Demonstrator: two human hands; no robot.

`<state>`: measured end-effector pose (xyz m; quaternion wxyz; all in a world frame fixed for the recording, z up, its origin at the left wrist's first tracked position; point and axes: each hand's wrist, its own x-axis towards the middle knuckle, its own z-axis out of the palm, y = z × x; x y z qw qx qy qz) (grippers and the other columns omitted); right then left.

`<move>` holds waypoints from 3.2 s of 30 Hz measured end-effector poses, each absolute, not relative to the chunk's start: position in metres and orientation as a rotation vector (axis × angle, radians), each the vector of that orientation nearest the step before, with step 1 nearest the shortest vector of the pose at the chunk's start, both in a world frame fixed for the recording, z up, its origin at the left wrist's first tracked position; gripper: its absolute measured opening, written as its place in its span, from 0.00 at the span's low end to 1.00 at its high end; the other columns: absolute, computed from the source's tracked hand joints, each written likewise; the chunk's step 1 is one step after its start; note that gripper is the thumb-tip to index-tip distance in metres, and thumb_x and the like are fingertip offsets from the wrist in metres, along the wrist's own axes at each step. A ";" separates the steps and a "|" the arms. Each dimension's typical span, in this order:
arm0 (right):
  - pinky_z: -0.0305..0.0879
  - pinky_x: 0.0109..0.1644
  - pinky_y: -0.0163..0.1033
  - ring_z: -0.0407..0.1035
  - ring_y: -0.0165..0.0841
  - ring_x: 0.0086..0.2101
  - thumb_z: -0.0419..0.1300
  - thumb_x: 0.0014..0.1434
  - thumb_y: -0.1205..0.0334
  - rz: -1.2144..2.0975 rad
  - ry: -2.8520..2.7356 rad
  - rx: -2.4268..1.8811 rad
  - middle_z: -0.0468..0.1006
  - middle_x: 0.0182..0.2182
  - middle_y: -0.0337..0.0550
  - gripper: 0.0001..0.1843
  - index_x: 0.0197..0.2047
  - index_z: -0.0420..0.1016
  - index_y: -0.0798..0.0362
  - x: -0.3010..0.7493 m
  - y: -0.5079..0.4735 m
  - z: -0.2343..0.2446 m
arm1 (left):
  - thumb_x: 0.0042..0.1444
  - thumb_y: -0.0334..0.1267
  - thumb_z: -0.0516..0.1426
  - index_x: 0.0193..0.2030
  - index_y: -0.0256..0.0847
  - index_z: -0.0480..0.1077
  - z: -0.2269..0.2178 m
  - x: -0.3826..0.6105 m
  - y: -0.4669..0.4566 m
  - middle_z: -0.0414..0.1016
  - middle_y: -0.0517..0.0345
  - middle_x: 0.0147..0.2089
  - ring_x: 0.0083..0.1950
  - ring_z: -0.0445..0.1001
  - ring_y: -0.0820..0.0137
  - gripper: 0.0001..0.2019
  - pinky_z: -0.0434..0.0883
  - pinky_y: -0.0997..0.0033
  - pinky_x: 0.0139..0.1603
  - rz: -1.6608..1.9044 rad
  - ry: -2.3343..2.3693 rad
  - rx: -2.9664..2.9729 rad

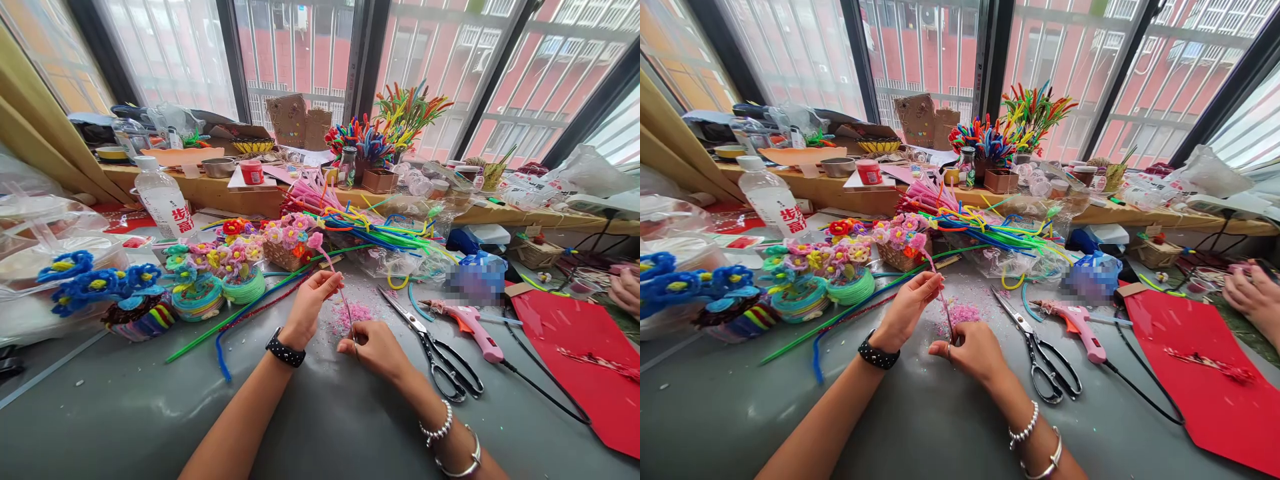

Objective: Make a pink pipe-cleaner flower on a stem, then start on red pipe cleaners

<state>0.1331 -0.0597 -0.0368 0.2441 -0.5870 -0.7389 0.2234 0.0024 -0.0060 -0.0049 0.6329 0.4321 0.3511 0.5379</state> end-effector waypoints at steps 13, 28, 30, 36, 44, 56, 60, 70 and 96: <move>0.40 0.19 0.31 0.44 0.23 0.15 0.50 0.41 0.33 0.406 -1.912 -1.663 0.54 0.09 0.33 0.32 0.09 0.55 0.55 0.126 -0.062 -0.039 | 0.42 0.39 0.59 0.24 0.37 0.66 -0.003 0.004 -0.006 0.66 0.64 0.25 0.29 0.61 0.79 0.07 0.58 0.77 0.34 1.237 0.787 1.003; 0.43 0.20 0.31 0.53 0.24 0.17 0.51 0.43 0.35 0.508 -1.941 -1.697 0.63 0.13 0.36 0.29 0.14 0.62 0.55 0.130 -0.061 -0.038 | 0.42 0.38 0.59 0.24 0.38 0.66 -0.001 0.005 -0.007 0.65 0.63 0.27 0.29 0.61 0.78 0.07 0.59 0.77 0.34 1.334 0.797 0.965; 0.43 0.21 0.30 0.55 0.25 0.18 0.50 0.43 0.35 0.537 -1.972 -1.693 0.65 0.15 0.37 0.29 0.16 0.63 0.55 0.130 -0.061 -0.037 | 0.43 0.38 0.59 0.24 0.38 0.66 -0.002 0.005 -0.007 0.65 0.63 0.26 0.28 0.60 0.78 0.07 0.58 0.77 0.33 1.300 0.796 1.008; 0.41 0.20 0.30 0.52 0.24 0.17 0.50 0.43 0.34 0.521 -2.004 -1.692 0.62 0.13 0.35 0.30 0.15 0.62 0.56 0.129 -0.061 -0.037 | 0.44 0.40 0.58 0.25 0.38 0.65 -0.003 0.006 -0.008 0.64 0.64 0.26 0.29 0.60 0.78 0.08 0.57 0.77 0.34 1.201 0.810 1.079; 0.39 0.18 0.32 0.45 0.23 0.15 0.51 0.40 0.33 0.403 -1.896 -1.718 0.55 0.08 0.33 0.32 0.09 0.56 0.55 0.128 -0.062 -0.038 | 0.44 0.41 0.58 0.25 0.39 0.65 -0.004 0.005 -0.007 0.65 0.64 0.26 0.29 0.61 0.78 0.08 0.57 0.76 0.34 1.209 0.831 1.093; 0.42 0.19 0.31 0.47 0.23 0.15 0.50 0.43 0.34 0.518 -1.866 -1.662 0.55 0.09 0.33 0.31 0.10 0.57 0.55 0.127 -0.061 -0.040 | 0.43 0.40 0.58 0.26 0.38 0.66 -0.003 0.006 -0.008 0.66 0.62 0.27 0.30 0.61 0.77 0.08 0.57 0.76 0.33 1.262 0.880 1.047; 0.42 0.18 0.31 0.48 0.23 0.15 0.50 0.44 0.35 0.463 -1.889 -1.693 0.56 0.09 0.33 0.30 0.10 0.58 0.55 0.127 -0.062 -0.040 | 0.42 0.40 0.59 0.26 0.38 0.66 -0.004 0.005 -0.007 0.67 0.62 0.26 0.29 0.62 0.77 0.08 0.57 0.75 0.33 1.256 0.887 1.044; 0.43 0.19 0.32 0.47 0.22 0.14 0.49 0.44 0.35 0.394 -1.822 -1.648 0.56 0.08 0.34 0.32 0.07 0.57 0.55 0.126 -0.062 -0.039 | 0.40 0.40 0.59 0.25 0.38 0.68 -0.005 0.005 -0.006 0.68 0.63 0.25 0.28 0.62 0.77 0.08 0.57 0.76 0.31 1.296 0.919 1.018; 0.45 0.20 0.31 0.49 0.23 0.15 0.50 0.46 0.38 0.482 -1.792 -1.630 0.59 0.08 0.35 0.31 0.08 0.57 0.55 0.128 -0.061 -0.040 | 0.43 0.41 0.58 0.25 0.38 0.67 -0.003 0.005 -0.008 0.65 0.63 0.25 0.27 0.58 0.77 0.08 0.55 0.75 0.30 1.281 0.895 1.072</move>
